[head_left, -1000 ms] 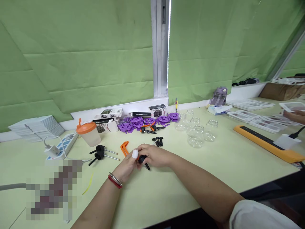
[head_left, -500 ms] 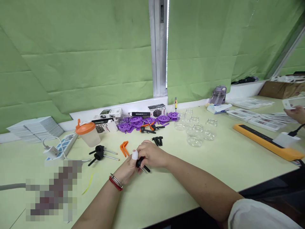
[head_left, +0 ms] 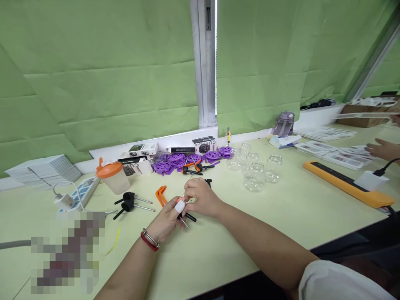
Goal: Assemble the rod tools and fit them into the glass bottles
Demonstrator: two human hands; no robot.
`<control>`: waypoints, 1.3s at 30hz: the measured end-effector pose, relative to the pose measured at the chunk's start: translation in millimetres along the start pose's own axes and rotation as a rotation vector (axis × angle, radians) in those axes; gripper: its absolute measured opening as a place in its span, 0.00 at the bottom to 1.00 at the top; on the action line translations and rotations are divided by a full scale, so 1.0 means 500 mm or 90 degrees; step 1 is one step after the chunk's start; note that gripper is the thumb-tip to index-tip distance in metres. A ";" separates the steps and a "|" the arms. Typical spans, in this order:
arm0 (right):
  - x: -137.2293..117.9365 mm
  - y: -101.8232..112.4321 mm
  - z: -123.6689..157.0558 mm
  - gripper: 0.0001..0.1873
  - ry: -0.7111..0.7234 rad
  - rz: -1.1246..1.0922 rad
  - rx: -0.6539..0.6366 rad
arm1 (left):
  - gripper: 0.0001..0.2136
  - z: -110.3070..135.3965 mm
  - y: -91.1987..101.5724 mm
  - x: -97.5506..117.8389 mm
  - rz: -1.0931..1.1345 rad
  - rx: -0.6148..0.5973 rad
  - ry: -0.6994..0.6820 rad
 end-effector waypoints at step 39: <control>0.220 0.047 0.003 0.09 -0.574 0.046 -0.062 | 0.15 -0.029 0.095 -0.029 -0.033 0.365 -0.122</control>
Point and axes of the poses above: each hand's wrist, its own z-axis away from the middle knuckle, its own y-axis out of the back of the hand, x = y × z, the point moved 3 cm from there along -z, towards the middle knuckle, and after that the axes turned 14 degrees about -y, right-handed, at the moved point
